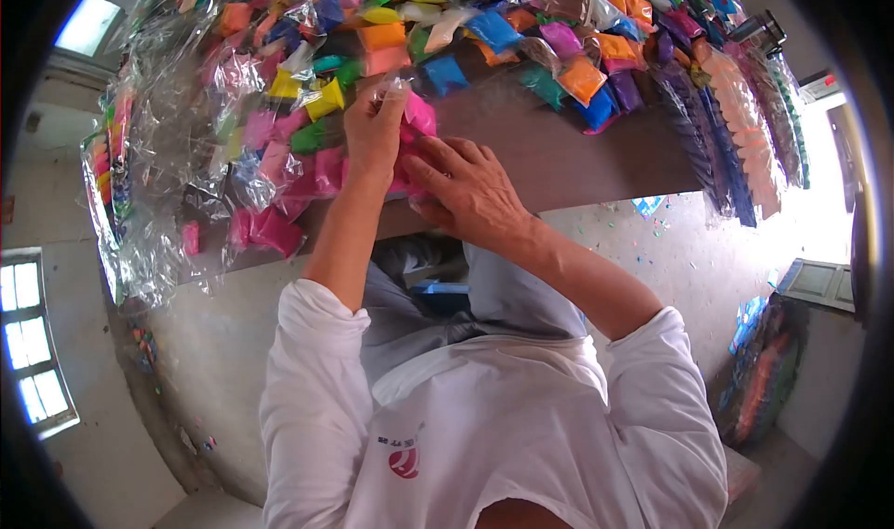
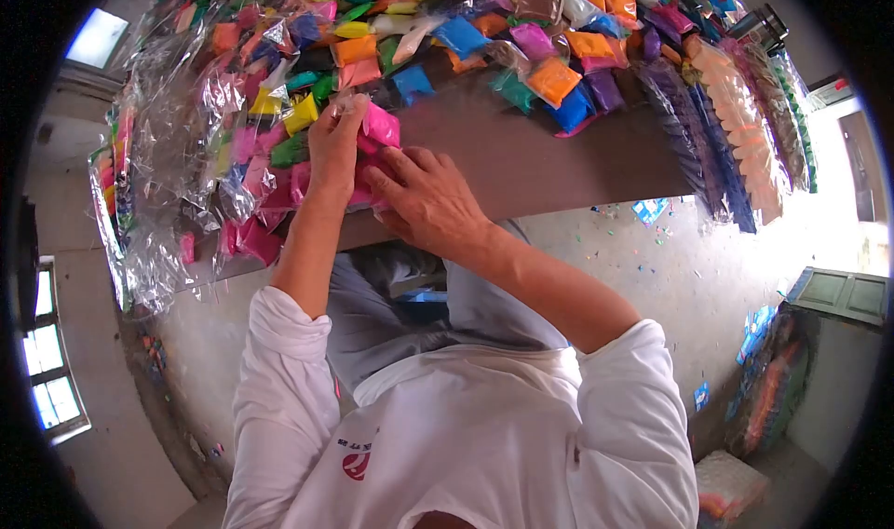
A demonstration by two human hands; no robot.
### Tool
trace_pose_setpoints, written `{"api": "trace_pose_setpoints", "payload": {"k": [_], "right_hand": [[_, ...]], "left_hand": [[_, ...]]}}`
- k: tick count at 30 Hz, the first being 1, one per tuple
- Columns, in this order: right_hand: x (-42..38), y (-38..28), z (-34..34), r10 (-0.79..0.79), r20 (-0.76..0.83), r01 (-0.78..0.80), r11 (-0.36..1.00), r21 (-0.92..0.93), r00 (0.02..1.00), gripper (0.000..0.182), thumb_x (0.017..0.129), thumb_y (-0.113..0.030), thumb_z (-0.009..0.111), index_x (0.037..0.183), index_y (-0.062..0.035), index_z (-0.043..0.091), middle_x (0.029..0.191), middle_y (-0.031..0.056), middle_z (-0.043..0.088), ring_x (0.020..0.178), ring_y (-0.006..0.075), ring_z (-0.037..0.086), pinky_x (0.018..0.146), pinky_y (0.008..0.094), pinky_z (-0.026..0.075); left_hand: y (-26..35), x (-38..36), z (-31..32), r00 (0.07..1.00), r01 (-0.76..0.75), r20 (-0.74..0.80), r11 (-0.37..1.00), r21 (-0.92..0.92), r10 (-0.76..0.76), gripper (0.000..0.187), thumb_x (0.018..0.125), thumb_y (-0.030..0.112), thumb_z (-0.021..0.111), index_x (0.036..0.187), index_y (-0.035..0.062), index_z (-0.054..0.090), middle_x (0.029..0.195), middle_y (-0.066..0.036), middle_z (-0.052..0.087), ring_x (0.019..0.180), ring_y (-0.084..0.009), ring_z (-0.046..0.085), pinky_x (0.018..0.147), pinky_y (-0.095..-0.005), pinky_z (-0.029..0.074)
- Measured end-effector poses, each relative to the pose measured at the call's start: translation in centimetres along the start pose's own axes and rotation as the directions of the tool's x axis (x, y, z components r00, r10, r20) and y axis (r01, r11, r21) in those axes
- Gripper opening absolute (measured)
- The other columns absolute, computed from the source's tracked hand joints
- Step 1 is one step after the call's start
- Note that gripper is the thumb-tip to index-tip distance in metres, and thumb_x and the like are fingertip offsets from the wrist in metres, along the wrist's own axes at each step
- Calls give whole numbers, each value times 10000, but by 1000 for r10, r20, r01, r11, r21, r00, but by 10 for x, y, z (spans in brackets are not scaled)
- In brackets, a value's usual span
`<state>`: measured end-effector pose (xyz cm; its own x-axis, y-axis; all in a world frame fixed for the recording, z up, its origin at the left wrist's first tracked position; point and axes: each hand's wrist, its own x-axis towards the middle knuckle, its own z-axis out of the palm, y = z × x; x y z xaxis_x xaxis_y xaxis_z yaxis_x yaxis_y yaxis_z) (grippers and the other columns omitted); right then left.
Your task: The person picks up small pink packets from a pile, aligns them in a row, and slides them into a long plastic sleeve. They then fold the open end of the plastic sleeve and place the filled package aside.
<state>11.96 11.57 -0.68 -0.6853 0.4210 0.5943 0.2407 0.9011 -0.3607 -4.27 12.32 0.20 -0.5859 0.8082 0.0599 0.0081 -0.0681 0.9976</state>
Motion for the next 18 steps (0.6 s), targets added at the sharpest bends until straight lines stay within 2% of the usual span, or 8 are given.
{"api": "trace_pose_setpoints", "payload": {"k": [6,8,9,11,15,17,18], "right_hand": [[-8,6,-19,55,102,-54,998,-16,993,538,639,-187,747,1138,-103,564,1139,145,543,997,317,530,808,423,440],[-12,11,-25,124,204,-121,992,-25,971,543,639,-210,747,1139,-106,561,1128,141,542,999,316,530,823,421,434],[-12,11,-25,125,203,-122,992,-30,971,543,639,-210,747,1139,-106,561,1128,141,542,999,316,530,823,421,434],[-9,5,-21,20,152,-25,999,31,988,508,720,-174,704,1196,-97,546,1163,124,531,1054,322,514,900,413,425],[2,-3,-4,-42,79,42,999,7,996,489,706,-155,693,1172,-89,559,1157,121,527,1041,323,521,887,417,437],[6,6,5,-126,26,125,992,29,992,389,721,-181,691,1080,-90,573,1043,99,555,973,284,532,760,392,462],[7,9,6,-124,23,124,992,27,992,389,721,-181,691,1080,-90,573,1043,99,555,973,284,532,760,392,462]], "left_hand": [[-6,0,2,1000,-29,12,999,-34,29,200,889,201,638,866,3,656,747,33,565,675,-45,474,610,-224,393],[-5,-2,3,1000,-31,-1,999,-24,31,209,894,206,635,872,-2,652,733,38,551,667,-44,462,604,-230,387],[-5,-2,3,999,-32,2,999,-28,32,209,894,206,635,872,-2,652,733,38,551,667,-44,462,604,-230,387],[-5,-2,3,999,23,25,998,-50,-22,217,898,207,630,887,-8,653,731,38,548,669,-46,463,604,-235,385],[-5,-2,-2,1000,-17,-1,999,43,17,208,901,204,624,875,-1,648,734,40,549,668,-45,460,600,-232,380],[-5,-1,-7,997,67,30,996,50,-69,287,904,242,634,1071,9,632,961,16,602,869,-73,520,791,-231,425],[-4,-2,-7,997,66,33,997,51,-68,287,904,242,634,1071,9,632,961,16,602,869,-73,520,791,-231,425]]}}
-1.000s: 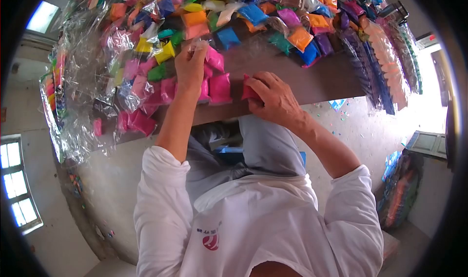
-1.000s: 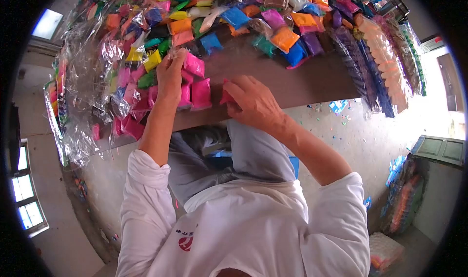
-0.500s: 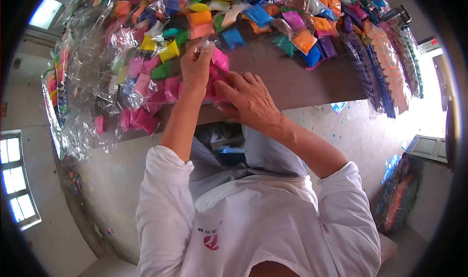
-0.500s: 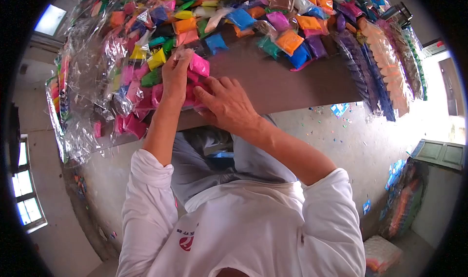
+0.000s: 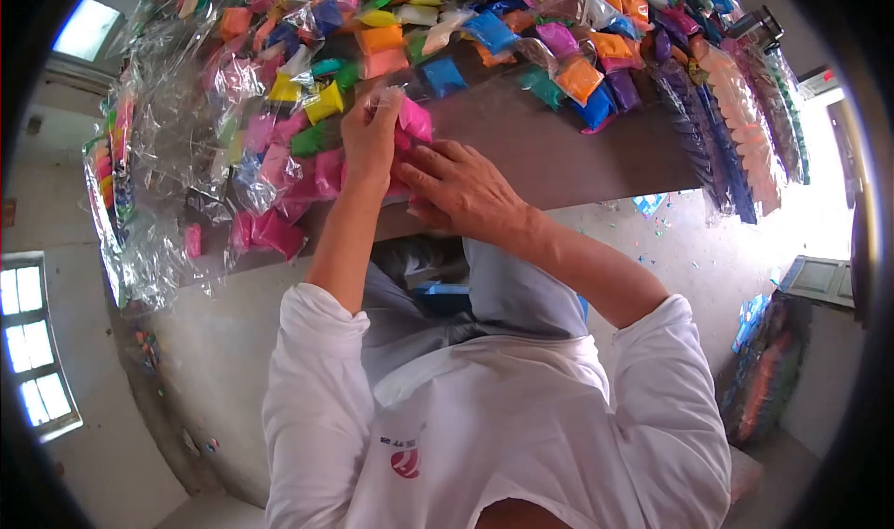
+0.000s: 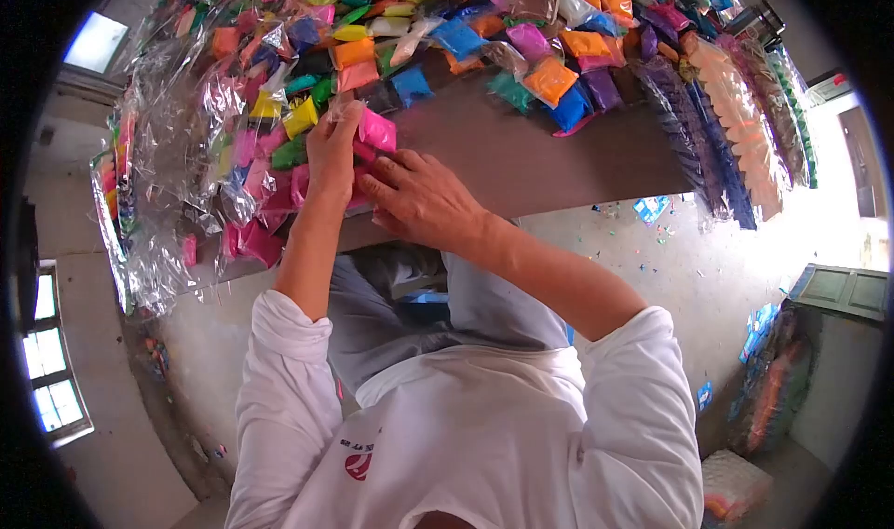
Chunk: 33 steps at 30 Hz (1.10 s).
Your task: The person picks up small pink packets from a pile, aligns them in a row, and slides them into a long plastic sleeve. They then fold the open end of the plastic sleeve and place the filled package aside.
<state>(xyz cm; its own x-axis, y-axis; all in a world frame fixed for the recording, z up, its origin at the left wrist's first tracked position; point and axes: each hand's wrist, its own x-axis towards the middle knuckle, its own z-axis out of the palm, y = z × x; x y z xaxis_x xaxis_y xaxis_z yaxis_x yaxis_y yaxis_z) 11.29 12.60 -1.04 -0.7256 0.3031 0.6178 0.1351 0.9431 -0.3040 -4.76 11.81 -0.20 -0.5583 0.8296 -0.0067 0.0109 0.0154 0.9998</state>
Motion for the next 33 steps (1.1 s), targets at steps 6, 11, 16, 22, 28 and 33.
{"api": "trace_pose_setpoints", "payload": {"k": [6,11,16,22,28,33], "right_hand": [[-11,9,-21,-10,115,7,1000,27,993,358,689,-193,712,1002,-93,569,870,79,576,856,274,539,722,390,463],[-24,17,-60,253,84,-244,965,-98,964,427,659,-200,748,1009,-77,536,842,111,581,831,310,540,692,407,464],[-31,24,-49,306,66,-302,951,-63,950,499,656,-240,797,1039,-66,528,985,124,590,869,321,553,753,406,469],[-29,26,-60,238,141,-235,971,-41,961,538,699,-270,789,1108,-26,538,1151,144,559,1008,347,553,894,411,457],[-33,32,-64,129,156,-132,991,9,979,561,767,-233,726,1221,-18,477,1198,171,534,1093,365,512,957,419,421],[-37,35,-68,148,209,-142,989,-41,967,572,759,-139,686,1254,-21,424,1188,177,533,1099,359,503,956,416,412]], "left_hand": [[-2,-1,5,998,-56,-31,995,-83,53,189,892,196,642,872,10,666,745,45,558,671,-42,455,599,-226,379],[-2,-4,6,995,-100,-40,992,-83,96,198,897,195,629,865,1,655,735,43,553,660,-38,449,582,-226,369],[-5,-4,7,995,-97,-3,995,-13,97,202,895,185,619,899,-13,658,730,45,543,658,-37,442,580,-223,365],[-6,-8,3,992,-122,35,992,29,121,185,895,167,627,924,-11,664,728,51,533,653,-33,438,574,-209,357],[-3,-10,6,993,-113,40,993,47,111,193,895,170,645,941,-16,663,741,50,541,662,-27,445,579,-198,362],[-3,-11,6,994,-110,23,992,68,109,199,894,174,646,941,-18,663,738,48,544,662,-28,448,581,-200,368]]}}
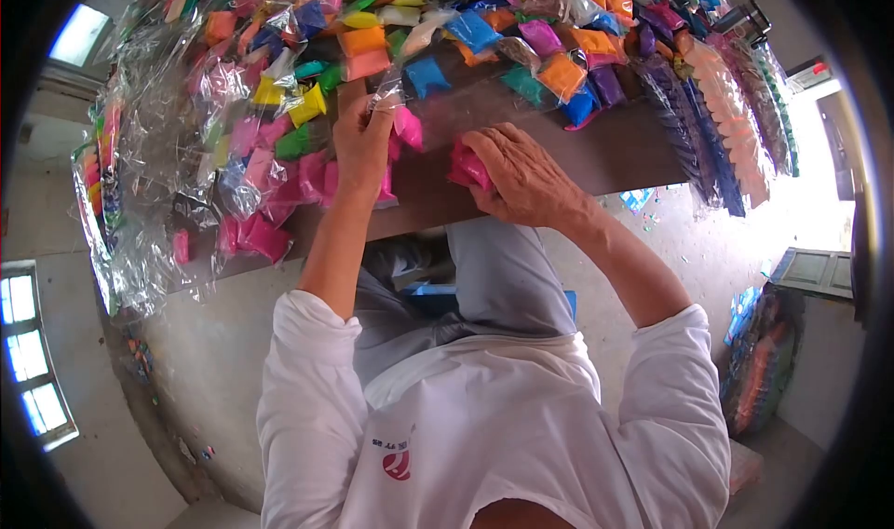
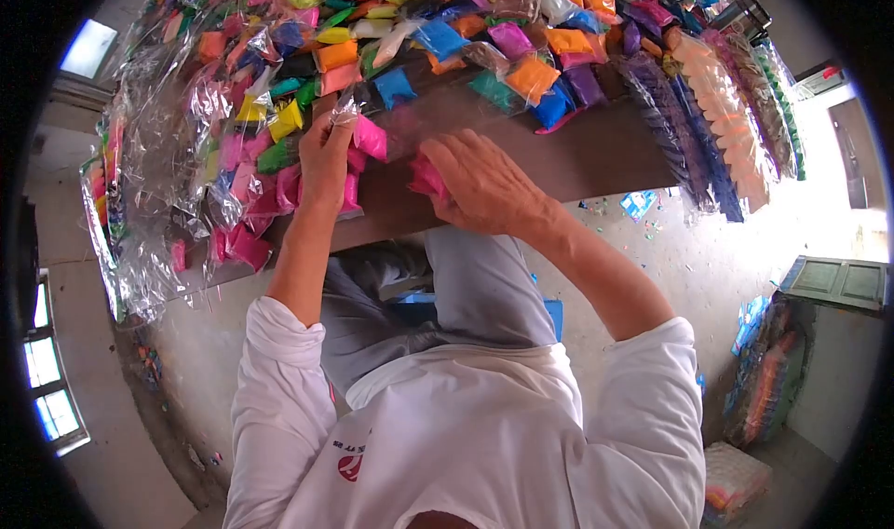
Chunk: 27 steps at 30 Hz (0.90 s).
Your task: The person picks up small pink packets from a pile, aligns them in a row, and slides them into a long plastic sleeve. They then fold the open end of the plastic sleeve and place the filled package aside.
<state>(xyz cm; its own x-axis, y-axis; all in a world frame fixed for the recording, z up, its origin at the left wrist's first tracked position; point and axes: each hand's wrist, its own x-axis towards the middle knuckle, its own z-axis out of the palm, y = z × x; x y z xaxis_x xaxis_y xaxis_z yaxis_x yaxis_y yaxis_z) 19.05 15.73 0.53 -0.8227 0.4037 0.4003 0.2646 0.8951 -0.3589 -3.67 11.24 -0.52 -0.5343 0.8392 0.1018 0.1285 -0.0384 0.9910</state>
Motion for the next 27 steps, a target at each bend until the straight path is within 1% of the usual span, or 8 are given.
{"api": "trace_pose_setpoints", "payload": {"k": [6,9,11,15,17,18,23,27], "right_hand": [[-4,-2,-15,-40,156,33,998,51,987,504,778,-133,662,1220,-27,443,1153,181,545,1063,355,516,938,421,415],[-8,6,-12,33,25,-37,985,167,999,410,830,-152,626,1180,-24,455,1087,183,566,1010,357,534,917,417,427],[-6,6,-12,195,-98,-147,919,367,976,295,857,-152,572,1105,-16,488,1048,209,564,948,382,569,775,456,461],[4,0,-18,319,-108,-264,899,350,942,257,858,-128,569,1081,-28,490,1004,220,562,870,391,587,721,452,477],[8,-12,-14,413,-151,-394,908,142,898,263,847,-135,608,1058,-31,489,1006,213,554,822,402,584,694,451,485],[8,-18,-9,413,-150,-394,908,140,898,263,847,-135,608,1058,-31,489,1006,213,554,822,402,584,694,451,485],[2,-46,9,331,-124,-328,944,48,935,618,702,-277,785,1200,-32,512,1177,170,518,1008,371,552,852,432,474],[-6,-48,4,326,-151,-332,943,-14,933,688,629,-231,809,1199,-11,494,1163,175,509,993,368,531,837,433,469]], "left_hand": [[0,0,-1,1000,-20,4,999,34,20,196,891,171,644,925,-21,666,727,46,543,657,-30,444,580,-208,370],[-6,2,-2,998,-55,18,998,-17,56,198,894,174,640,923,-20,667,725,43,546,656,-32,446,583,-212,373],[-8,3,-3,998,-45,33,999,-13,45,203,896,179,637,929,-18,669,725,42,547,656,-36,448,586,-216,376],[-5,1,-2,999,-28,15,999,-43,28,207,897,182,636,934,-19,668,725,38,551,661,-39,452,590,-219,379],[-5,0,-2,1000,-30,8,1000,4,30,211,898,182,634,941,-22,666,726,35,554,662,-39,454,591,-217,379],[-6,1,-2,1000,-29,8,1000,1,29,211,898,182,634,941,-22,666,726,35,554,662,-39,454,591,-217,379],[-10,0,-4,999,-18,27,997,-75,20,211,904,200,633,921,-7,667,724,33,558,638,-34,457,567,-212,378],[-11,0,-6,999,12,47,995,-99,-7,209,904,203,635,910,-4,664,719,35,557,628,-30,455,548,-210,372]]}}
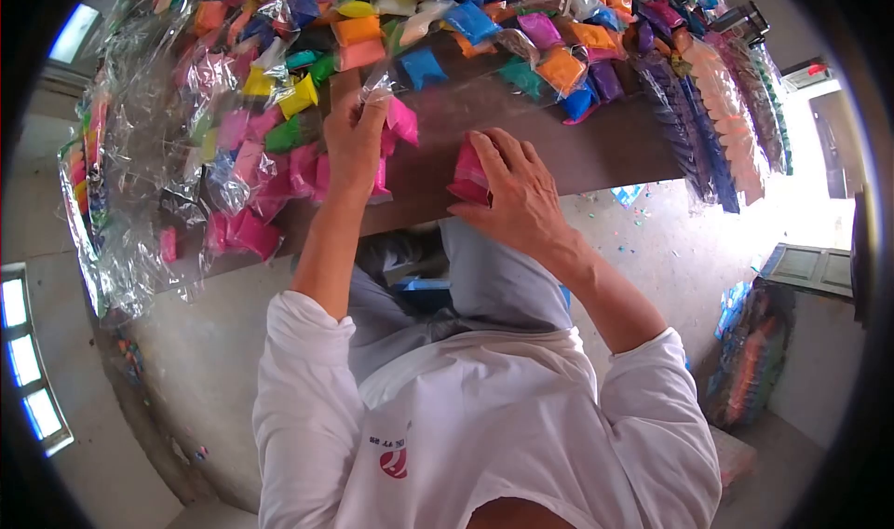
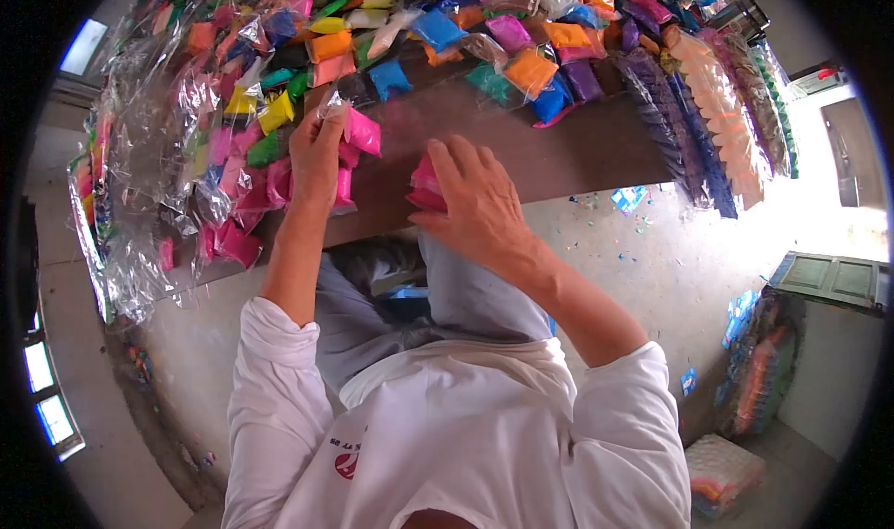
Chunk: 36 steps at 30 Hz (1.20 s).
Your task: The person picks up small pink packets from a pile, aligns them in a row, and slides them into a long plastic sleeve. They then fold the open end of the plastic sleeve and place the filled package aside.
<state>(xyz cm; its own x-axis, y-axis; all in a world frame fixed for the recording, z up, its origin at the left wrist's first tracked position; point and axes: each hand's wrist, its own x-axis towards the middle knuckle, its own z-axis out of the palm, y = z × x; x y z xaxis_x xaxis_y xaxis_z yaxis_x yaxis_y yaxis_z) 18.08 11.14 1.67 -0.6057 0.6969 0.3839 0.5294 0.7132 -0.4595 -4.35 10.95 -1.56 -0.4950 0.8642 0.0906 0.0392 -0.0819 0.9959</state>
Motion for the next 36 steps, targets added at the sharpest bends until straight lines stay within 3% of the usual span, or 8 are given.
{"api": "trace_pose_setpoints", "payload": {"k": [6,11,24,27,29,30,32,36], "right_hand": [[2,16,2,-121,-13,121,992,-20,993,620,696,-143,715,1241,3,456,1170,189,508,982,378,536,819,433,480],[9,22,1,-155,-46,156,987,38,987,409,728,-86,603,1113,-2,493,1049,197,564,900,379,568,768,440,484],[18,29,9,-264,-120,265,964,-12,957,413,735,-115,683,1109,-54,518,987,155,564,906,343,596,762,421,505],[23,30,-1,-190,-72,196,977,81,979,401,740,-121,694,1104,-45,546,930,147,601,862,332,616,751,400,510],[36,25,-13,37,-146,16,939,344,989,324,770,-163,683,1034,-9,575,879,160,634,791,333,631,705,384,509],[46,21,-21,38,-146,14,939,344,989,324,770,-163,683,1034,-9,575,879,160,634,791,333,631,705,384,509],[70,13,-32,235,-92,-156,842,516,968,321,801,-236,665,973,21,578,828,193,648,738,350,635,671,379,503],[115,9,-16,265,-67,-202,854,479,962,343,810,-302,653,926,15,593,773,193,647,724,360,641,652,406,501]], "left_hand": [[4,-2,3,999,-40,-27,997,61,41,214,900,203,645,916,-9,660,715,38,553,626,-25,449,542,-205,365],[5,-3,5,997,-61,-38,997,52,63,225,892,199,652,921,-24,656,724,32,557,647,-35,457,569,-210,373],[13,-5,4,999,-20,-34,988,155,25,230,894,201,642,915,-28,649,723,37,544,663,-37,446,582,-212,369],[11,-5,5,999,-27,-30,990,138,32,234,898,205,641,934,-26,651,730,35,550,675,-35,455,591,-208,372],[11,-6,5,997,-69,-33,992,109,73,229,904,208,635,937,-18,654,707,35,545,634,-38,461,555,-209,369],[10,-6,4,997,-67,-33,992,109,71,229,904,208,635,937,-18,654,707,35,545,634,-38,461,555,-209,369],[7,-5,1,996,23,91,998,-54,-18,230,912,215,626,925,-13,656,676,34,535,578,-42,458,504,-216,359],[2,-7,4,1000,-5,-8,1000,16,5,234,918,219,615,910,-12,654,655,35,523,538,-40,441,466,-218,340]]}}
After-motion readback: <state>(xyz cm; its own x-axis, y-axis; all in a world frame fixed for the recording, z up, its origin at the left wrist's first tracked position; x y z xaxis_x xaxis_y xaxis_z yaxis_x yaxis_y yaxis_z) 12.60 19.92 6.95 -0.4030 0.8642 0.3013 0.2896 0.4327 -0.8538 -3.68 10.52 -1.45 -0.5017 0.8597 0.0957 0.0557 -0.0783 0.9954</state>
